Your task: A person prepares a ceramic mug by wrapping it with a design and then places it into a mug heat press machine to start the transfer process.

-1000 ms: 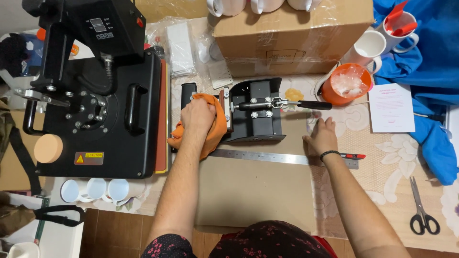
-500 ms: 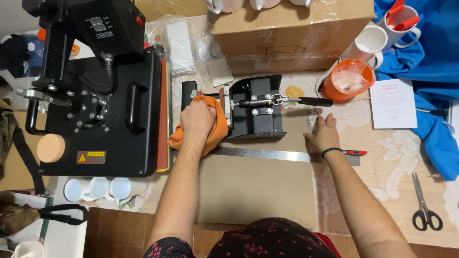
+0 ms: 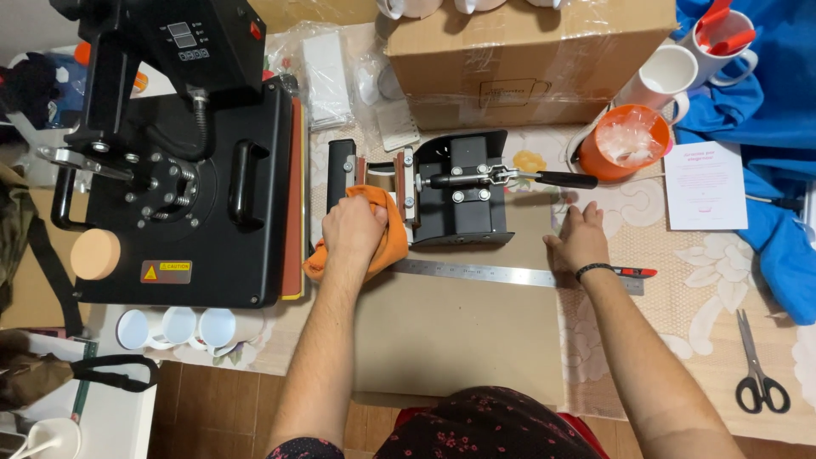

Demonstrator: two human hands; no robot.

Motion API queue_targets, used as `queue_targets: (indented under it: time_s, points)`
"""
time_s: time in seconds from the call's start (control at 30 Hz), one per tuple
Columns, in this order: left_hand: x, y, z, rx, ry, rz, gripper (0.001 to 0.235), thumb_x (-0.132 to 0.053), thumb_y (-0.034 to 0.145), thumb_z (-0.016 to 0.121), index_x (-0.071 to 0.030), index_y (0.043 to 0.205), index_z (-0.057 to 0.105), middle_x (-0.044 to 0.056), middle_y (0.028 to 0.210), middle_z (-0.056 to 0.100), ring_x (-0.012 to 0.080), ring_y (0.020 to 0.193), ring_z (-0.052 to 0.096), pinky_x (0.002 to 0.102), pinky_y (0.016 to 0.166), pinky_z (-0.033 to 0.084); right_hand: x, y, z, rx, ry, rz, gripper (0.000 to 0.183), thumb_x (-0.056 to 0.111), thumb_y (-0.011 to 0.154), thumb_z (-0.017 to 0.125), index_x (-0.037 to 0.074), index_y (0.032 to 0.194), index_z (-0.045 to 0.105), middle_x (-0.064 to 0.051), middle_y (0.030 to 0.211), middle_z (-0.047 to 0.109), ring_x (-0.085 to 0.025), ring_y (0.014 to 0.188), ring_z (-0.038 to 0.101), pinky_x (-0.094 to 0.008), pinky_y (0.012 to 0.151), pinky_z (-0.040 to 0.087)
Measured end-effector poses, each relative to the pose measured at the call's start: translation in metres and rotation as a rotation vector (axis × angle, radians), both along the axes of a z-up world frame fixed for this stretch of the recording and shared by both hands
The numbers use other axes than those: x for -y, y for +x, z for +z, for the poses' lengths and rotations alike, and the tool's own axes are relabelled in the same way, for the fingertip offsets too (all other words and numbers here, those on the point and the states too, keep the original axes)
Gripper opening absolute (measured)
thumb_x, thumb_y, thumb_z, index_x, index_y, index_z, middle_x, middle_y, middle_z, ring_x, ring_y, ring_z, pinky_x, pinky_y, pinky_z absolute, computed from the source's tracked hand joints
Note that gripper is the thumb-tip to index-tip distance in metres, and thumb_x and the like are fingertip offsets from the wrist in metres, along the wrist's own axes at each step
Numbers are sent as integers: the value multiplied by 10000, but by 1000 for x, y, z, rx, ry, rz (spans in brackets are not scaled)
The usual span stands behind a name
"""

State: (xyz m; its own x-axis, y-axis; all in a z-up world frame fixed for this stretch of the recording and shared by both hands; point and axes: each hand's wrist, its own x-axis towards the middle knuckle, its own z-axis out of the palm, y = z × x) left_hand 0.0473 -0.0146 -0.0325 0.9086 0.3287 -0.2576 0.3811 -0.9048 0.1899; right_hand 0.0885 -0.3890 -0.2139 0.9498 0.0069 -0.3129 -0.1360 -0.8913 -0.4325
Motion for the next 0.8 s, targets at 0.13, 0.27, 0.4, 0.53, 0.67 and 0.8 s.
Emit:
queue_targets:
  time_s: [0.13, 0.27, 0.4, 0.53, 0.67, 0.8]
  points:
    - [3, -10, 4, 2, -24, 18, 307, -269, 890, 625, 17, 845, 728, 233, 779, 707, 424, 869, 733, 536, 776, 581, 1, 0, 1, 1, 2, -1, 888, 376, 811, 797, 2, 1523, 422, -316, 1597, 256, -460, 1488, 240, -528, 1189, 338]
    - [9, -20, 12, -14, -48, 43, 304, -264, 890, 624, 21, 855, 726, 230, 795, 711, 429, 884, 732, 537, 790, 577, -1, 0, 4, 2, 3, -6, 874, 366, 818, 795, -4, 1519, 426, -316, 1585, 279, -459, 1482, 256, -526, 1184, 342]
    - [12, -30, 15, -36, -59, 55, 319, -275, 878, 620, 27, 863, 723, 239, 814, 712, 440, 895, 729, 545, 800, 571, -1, 1, 4, -6, -6, 2, 889, 375, 814, 796, -4, 1523, 418, -313, 1594, 255, -462, 1487, 237, -530, 1191, 336]
    - [14, -42, 15, -49, -85, 84, 336, -297, 862, 627, 20, 898, 734, 241, 837, 715, 455, 910, 723, 543, 819, 568, -3, -2, 11, -26, 14, -17, 881, 368, 826, 784, -1, 1528, 402, -299, 1600, 243, -451, 1489, 234, -516, 1204, 318]
    - [15, -59, 17, -61, -135, 131, 363, -321, 843, 633, 8, 944, 749, 251, 894, 723, 476, 948, 710, 543, 840, 563, -6, -3, 3, -54, 141, -77, 964, 352, 800, 805, -5, 1557, 328, -295, 1620, 195, -449, 1495, 199, -512, 1223, 275]
    - [11, -75, 4, -88, -117, 161, 408, -400, 837, 616, -33, 954, 751, 247, 929, 729, 477, 988, 699, 553, 865, 555, -54, -54, 57, 218, 269, -130, 725, 148, 878, 765, -69, 1478, 421, -324, 1542, 330, -470, 1446, 311, -520, 1200, 308]
